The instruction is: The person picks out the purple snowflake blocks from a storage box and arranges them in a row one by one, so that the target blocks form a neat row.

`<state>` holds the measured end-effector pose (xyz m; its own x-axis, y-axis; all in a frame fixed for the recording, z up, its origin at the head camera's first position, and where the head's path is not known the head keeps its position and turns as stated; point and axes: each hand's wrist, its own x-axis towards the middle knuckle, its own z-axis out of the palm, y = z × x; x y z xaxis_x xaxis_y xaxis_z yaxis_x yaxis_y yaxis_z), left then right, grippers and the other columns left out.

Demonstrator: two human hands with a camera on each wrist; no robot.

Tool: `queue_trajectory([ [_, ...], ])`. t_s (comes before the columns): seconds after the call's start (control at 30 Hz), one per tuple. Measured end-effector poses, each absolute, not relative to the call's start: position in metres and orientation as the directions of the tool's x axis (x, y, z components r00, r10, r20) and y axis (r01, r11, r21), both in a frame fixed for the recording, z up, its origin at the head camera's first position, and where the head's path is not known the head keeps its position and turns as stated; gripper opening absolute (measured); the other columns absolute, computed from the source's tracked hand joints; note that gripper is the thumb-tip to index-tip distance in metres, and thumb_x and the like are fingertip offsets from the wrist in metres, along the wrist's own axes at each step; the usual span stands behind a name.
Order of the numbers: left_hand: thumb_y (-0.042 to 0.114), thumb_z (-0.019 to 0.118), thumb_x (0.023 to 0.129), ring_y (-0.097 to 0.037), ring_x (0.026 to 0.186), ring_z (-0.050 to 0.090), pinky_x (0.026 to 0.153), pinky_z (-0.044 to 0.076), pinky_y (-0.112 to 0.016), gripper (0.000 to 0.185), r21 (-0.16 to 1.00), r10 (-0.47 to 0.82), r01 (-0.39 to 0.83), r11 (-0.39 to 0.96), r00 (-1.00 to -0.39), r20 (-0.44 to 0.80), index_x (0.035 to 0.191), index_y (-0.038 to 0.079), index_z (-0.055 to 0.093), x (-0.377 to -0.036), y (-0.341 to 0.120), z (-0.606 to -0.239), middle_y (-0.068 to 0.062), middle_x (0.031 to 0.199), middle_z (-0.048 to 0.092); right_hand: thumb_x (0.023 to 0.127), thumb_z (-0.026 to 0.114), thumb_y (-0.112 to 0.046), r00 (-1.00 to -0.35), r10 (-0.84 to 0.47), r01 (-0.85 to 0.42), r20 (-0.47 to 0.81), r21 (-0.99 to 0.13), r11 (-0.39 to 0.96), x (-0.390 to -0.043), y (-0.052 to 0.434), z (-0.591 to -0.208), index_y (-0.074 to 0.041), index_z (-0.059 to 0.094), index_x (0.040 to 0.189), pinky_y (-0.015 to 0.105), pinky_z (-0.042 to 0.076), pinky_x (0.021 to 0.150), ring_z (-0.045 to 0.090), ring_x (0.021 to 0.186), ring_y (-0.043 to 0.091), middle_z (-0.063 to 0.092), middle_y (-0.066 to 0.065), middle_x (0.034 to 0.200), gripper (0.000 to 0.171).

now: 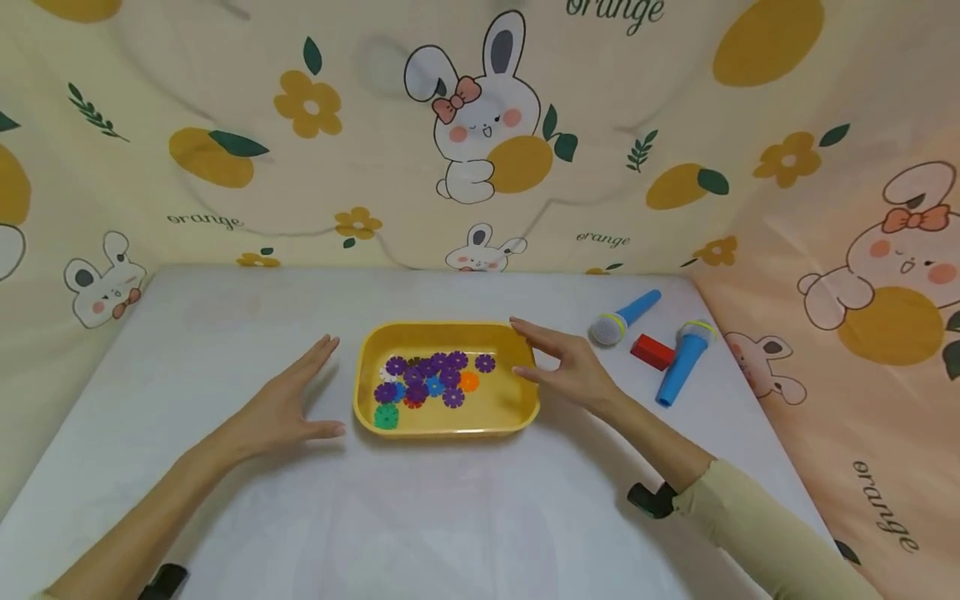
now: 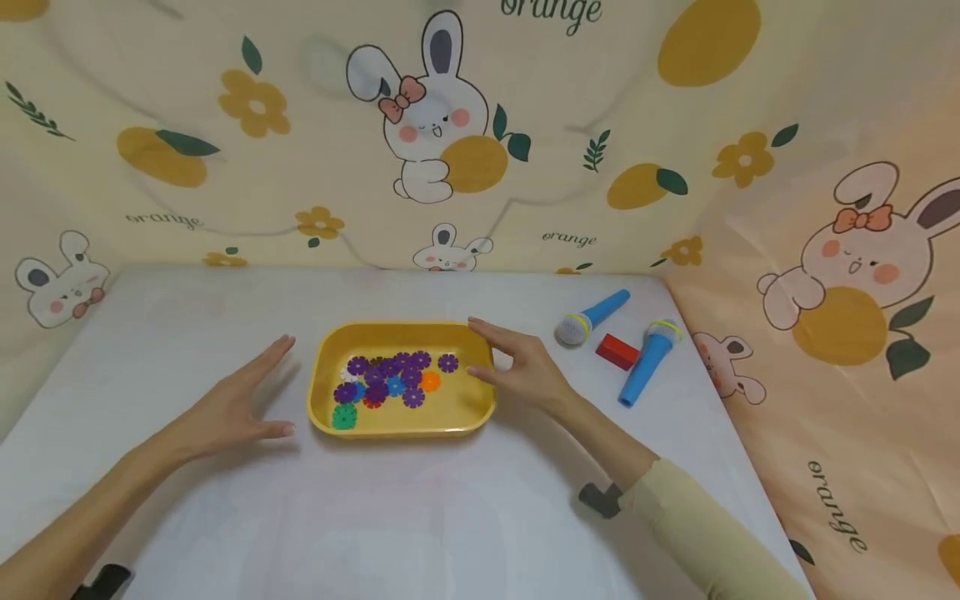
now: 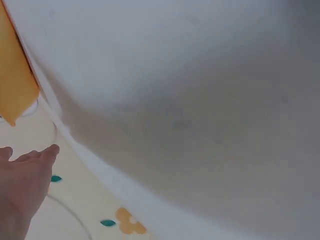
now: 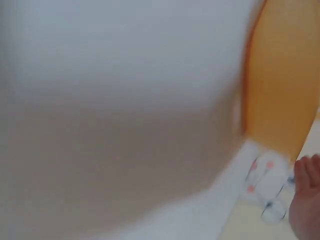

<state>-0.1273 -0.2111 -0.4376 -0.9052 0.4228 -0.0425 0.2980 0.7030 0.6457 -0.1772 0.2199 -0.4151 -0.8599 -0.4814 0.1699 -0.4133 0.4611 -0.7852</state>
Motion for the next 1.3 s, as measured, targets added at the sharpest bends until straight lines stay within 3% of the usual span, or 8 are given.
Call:
queue_trajectory([
  [0.23, 0.046, 0.087, 0.072, -0.043, 0.148, 0.019, 0.116, 0.023, -0.061, 0.123, 0.718, 0.475, 0.307, 0.624, -0.879, -0.037, 0.161, 0.016, 0.008, -0.133, -0.189, -0.439, -0.015, 0.165, 0.012, 0.090, 0.074, -0.014, -0.875, -0.481, -0.259, 0.053, -0.891, 0.374, -0.180, 0.187, -0.408, -0.004, 0.058, 0.138, 0.037, 0.047, 0.106, 0.056, 0.128, 0.025, 0.059, 0.009, 0.140, 0.051],
  [0.47, 0.040, 0.089, 0.071, -0.039, 0.150, 0.012, 0.118, 0.018, -0.056, 0.131, 0.783, 0.523, 0.285, 0.553, -0.850, -0.060, 0.159, 0.006, -0.001, -0.135, -0.171, -0.444, -0.018, 0.165, 0.003, 0.090, 0.074, -0.011, -0.842, -0.531, -0.117, -0.095, -0.929, 0.352, -0.182, 0.163, -0.410, -0.001, 0.060, 0.134, 0.032, 0.053, 0.097, 0.059, 0.121, 0.038, 0.061, 0.017, 0.134, 0.047],
  [0.77, 0.039, 0.090, 0.070, -0.041, 0.147, 0.020, 0.116, 0.025, -0.055, 0.135, 0.809, 0.511, 0.237, 0.538, -0.855, -0.089, 0.159, 0.008, -0.007, -0.141, -0.163, -0.443, -0.021, 0.164, 0.011, 0.087, 0.074, -0.002, -0.856, -0.498, -0.110, -0.138, -0.893, 0.437, -0.190, 0.134, -0.420, 0.002, 0.067, 0.124, 0.028, 0.058, 0.086, 0.067, 0.107, 0.029, 0.068, 0.018, 0.121, 0.037],
  [1.0, 0.042, 0.089, 0.070, -0.046, 0.145, 0.023, 0.114, 0.027, -0.058, 0.136, 0.786, 0.483, 0.222, 0.577, -0.869, -0.110, 0.159, 0.007, -0.007, -0.135, -0.169, -0.440, -0.026, 0.162, 0.014, 0.086, 0.076, -0.002, -0.876, -0.440, -0.095, -0.199, -0.823, 0.560, -0.195, 0.118, -0.432, -0.003, 0.072, 0.117, 0.025, 0.057, 0.085, 0.067, 0.099, 0.019, 0.072, 0.009, 0.113, 0.031],
  [1.3, 0.043, 0.089, 0.071, -0.043, 0.146, 0.025, 0.114, 0.029, -0.056, 0.135, 0.805, 0.499, 0.190, 0.562, -0.854, -0.147, 0.159, 0.010, -0.009, -0.137, -0.170, -0.437, -0.022, 0.163, 0.015, 0.084, 0.081, -0.011, -0.874, -0.437, -0.186, -0.214, -0.683, 0.706, -0.194, 0.105, -0.437, -0.012, 0.076, 0.107, 0.021, 0.054, 0.076, 0.061, 0.084, 0.010, 0.071, -0.005, 0.095, 0.024],
])
